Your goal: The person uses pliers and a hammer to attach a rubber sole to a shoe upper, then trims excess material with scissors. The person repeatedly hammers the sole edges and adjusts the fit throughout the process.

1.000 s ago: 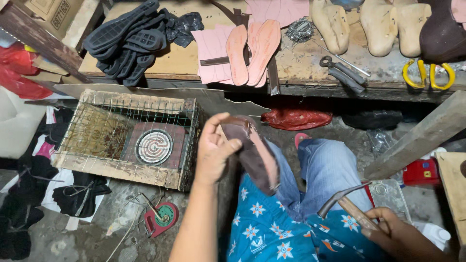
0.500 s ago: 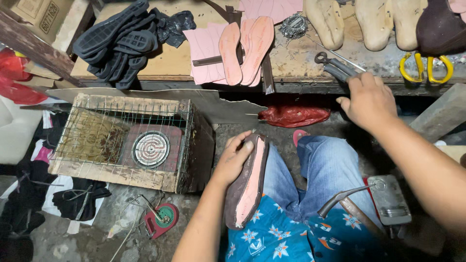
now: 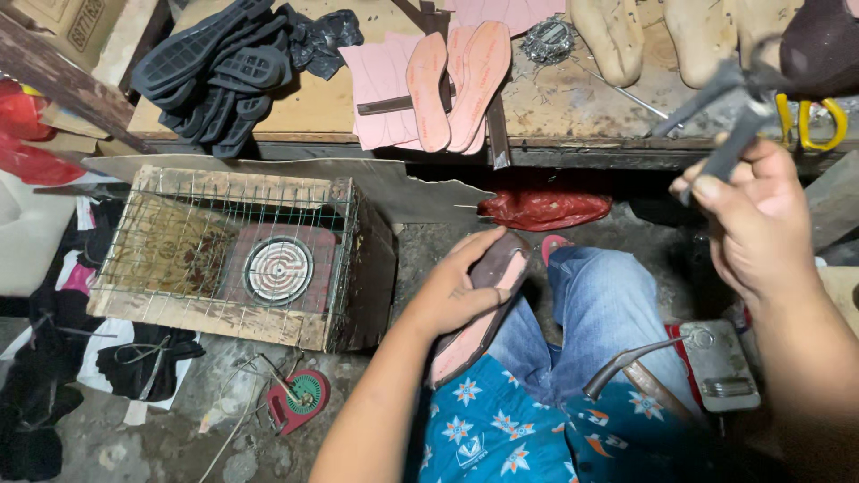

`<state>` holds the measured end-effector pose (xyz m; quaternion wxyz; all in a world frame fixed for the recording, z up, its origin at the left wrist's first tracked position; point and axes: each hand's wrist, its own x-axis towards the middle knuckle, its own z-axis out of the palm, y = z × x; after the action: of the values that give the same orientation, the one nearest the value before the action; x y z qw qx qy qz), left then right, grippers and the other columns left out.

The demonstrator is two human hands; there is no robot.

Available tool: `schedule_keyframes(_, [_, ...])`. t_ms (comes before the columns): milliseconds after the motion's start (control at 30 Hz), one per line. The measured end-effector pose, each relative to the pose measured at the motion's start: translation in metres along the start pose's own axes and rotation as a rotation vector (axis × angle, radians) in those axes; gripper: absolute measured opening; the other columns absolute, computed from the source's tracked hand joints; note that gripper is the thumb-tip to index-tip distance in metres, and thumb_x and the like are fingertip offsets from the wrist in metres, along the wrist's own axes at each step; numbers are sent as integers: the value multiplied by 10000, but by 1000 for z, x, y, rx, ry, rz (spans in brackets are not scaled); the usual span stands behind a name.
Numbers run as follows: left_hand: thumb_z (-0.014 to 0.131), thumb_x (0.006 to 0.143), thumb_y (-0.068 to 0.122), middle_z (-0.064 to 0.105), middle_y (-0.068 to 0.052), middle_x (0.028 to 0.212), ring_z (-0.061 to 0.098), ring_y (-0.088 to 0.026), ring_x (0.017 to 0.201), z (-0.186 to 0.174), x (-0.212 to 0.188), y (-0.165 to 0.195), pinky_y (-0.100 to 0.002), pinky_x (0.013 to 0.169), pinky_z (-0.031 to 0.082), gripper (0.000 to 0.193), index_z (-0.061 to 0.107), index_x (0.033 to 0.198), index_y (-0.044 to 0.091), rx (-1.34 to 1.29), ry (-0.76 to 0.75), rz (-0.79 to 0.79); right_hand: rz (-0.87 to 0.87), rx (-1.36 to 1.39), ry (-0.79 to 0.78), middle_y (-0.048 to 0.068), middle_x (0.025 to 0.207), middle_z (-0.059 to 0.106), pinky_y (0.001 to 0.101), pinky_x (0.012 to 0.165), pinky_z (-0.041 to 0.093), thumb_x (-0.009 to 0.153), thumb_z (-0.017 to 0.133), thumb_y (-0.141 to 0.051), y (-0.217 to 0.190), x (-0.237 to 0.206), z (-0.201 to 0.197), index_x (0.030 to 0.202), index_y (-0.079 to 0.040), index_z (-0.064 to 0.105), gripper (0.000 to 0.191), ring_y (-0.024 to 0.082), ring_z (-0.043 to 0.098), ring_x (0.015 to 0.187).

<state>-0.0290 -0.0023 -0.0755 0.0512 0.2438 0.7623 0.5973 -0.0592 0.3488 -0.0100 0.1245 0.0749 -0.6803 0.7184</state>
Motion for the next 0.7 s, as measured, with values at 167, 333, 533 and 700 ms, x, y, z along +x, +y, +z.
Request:
schedule_keyframes(167, [782, 725, 151, 545, -212, 1517, 509, -360, 1443, 36, 54, 12, -401, 1206, 396, 846, 489, 1516, 75, 106, -108, 122, 310, 229, -143, 105, 871, 656, 393, 801, 546, 976, 708, -197, -22, -36, -15, 1386, -29, 651, 447, 182, 637, 781])
schedule_keyframes(333, [782, 692, 208, 579, -170, 1457, 569, -355, 1346, 86, 90, 15, -390, 1124, 450, 829, 503, 1467, 113, 196, -187, -37, 79, -825, -390, 157, 1131, 710, 433, 905, 515, 892, 696, -253, 3, -48, -32, 1263, -80, 630, 415, 321, 689, 1050])
schedule_keyframes(533, [732, 757, 286, 442, -188, 1574, 493, -412, 1371, 110, 82, -4, -456, 1117, 412, 811, 476, 1513, 146, 381, -170, -9, 440, -1273, -534, 183, 1150, 711, 504, 904, 522, 888, 690, -381, 49, -66, -23, 1243, -133, 572, 449, 403, 670, 1081])
schedule_keyframes(700, [531, 977, 290, 439, -164, 1594, 492, -418, 1383, 119, 82, -5, -493, 1115, 414, 559, 503, 1524, 179, 469, -145, -67, 450, -1315, -500, 202, 1062, 722, 538, 862, 528, 899, 670, -362, 55, -70, -22, 1196, -113, 559, 404, 429, 677, 1029])
